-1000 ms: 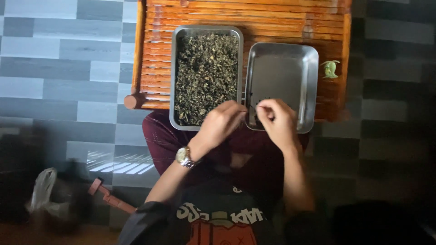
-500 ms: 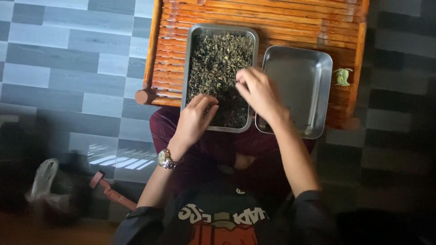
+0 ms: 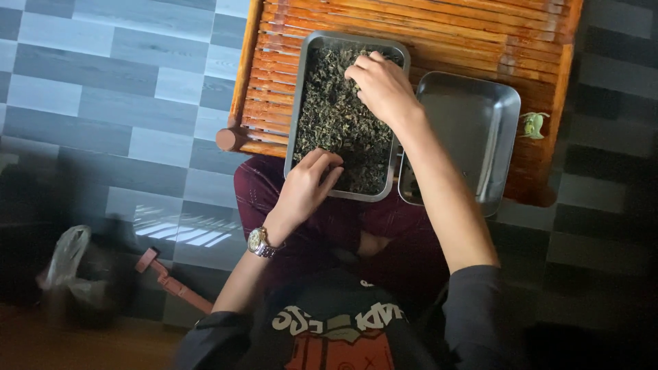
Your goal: Manually sorting dried tea leaves by picking out stems and dark impurities from a metal tray and placing them into another tray.
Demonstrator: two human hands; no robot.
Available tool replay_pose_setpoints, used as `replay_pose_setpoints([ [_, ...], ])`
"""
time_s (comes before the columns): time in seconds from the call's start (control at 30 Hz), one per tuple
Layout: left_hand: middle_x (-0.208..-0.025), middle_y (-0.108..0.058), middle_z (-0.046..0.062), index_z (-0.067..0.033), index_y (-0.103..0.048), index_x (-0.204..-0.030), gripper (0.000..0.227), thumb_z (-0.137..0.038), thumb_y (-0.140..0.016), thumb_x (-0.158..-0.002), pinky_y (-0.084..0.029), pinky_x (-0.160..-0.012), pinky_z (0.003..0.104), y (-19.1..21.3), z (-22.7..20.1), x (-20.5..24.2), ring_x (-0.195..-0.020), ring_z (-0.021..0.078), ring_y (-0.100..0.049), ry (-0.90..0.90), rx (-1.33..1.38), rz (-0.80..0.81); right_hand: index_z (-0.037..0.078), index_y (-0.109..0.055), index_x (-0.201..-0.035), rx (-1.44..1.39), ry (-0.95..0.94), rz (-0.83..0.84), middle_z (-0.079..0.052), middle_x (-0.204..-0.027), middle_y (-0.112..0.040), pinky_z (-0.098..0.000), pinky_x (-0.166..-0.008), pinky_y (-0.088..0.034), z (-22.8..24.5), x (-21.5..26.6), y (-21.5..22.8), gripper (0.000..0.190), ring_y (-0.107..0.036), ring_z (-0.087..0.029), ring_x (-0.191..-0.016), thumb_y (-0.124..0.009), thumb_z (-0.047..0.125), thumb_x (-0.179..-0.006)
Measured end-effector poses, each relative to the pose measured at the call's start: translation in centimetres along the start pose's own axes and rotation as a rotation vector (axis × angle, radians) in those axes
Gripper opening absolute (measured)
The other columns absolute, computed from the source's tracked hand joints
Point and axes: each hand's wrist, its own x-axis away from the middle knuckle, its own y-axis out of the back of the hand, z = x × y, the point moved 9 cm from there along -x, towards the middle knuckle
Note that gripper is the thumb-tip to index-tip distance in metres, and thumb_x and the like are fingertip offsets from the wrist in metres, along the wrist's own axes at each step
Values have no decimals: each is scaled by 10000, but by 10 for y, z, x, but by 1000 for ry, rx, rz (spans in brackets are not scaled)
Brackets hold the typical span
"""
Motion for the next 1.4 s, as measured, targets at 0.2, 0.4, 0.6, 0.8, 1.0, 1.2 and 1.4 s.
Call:
replay_pose_setpoints([
  [0.2,-950,-641,68,-19,-665,-1055,127,-40,-678,-931,-514,-649,327,1,-1,0,-680,208,-605,-9,16,-10,41,-771,-1022,-10,66,-105,-85,-1055,-772,-357,-925,-596,3,-1,6,246,-662,-207,-895,-766,-82,-809],
  [0.4,-963,-654,79,-4,-656,-1053,128,-40,-675,-932,-520,-659,329,1,-3,-1,-693,216,-617,-21,29,0,34,-717,-1011,-169,86,-168,-112,-1038,-765,-304,-822,-641,4,11,22,172,-712,-219,-888,-771,-48,-869],
  [0.6,-974,-660,82,2,-667,-1064,131,-31,-679,-937,-524,-662,317,6,-4,-5,-675,198,-609,-16,55,-18,26,-693,-1031,-474,94,-281,-145,-1011,-751,-279,-676,-620,17,42,48,164,-706,-221,-822,-767,-60,-913],
  [0.8,-927,-648,107,-44,-655,-1085,66,-70,-631,-1030,-596,-699,375,1,-6,-4,-796,294,-710,-91,107,-2,19,-736,-1097,-702,-18,-324,-152,-899,-713,-419,-700,-576,27,102,65,193,-665,-280,-761,-774,-31,-915],
  [1.0,-916,-648,112,-32,-650,-1093,69,-52,-612,-1039,-592,-689,382,-3,-10,-8,-780,284,-708,-85,135,27,97,-761,-1114,-761,-320,-379,-68,-950,-768,-359,-790,-590,0,196,67,187,-724,-190,-834,-808,109,-933],
  [1.2,-914,-672,124,-52,-673,-1059,68,-83,-665,-999,-582,-702,416,-8,0,-17,-765,317,-705,-85,89,31,55,-762,-1120,-597,-474,-380,-133,-997,-778,-416,-808,-580,1,258,80,152,-746,-308,-870,-728,28,-974],
  [1.4,-879,-645,156,-20,-672,-1076,74,-32,-680,-1003,-552,-686,435,-3,32,-57,-756,336,-678,-177,-21,-12,89,-777,-1081,-537,-558,-411,-97,-987,-794,-390,-806,-586,2,285,81,127,-755,-288,-884,-721,24,-988],
])
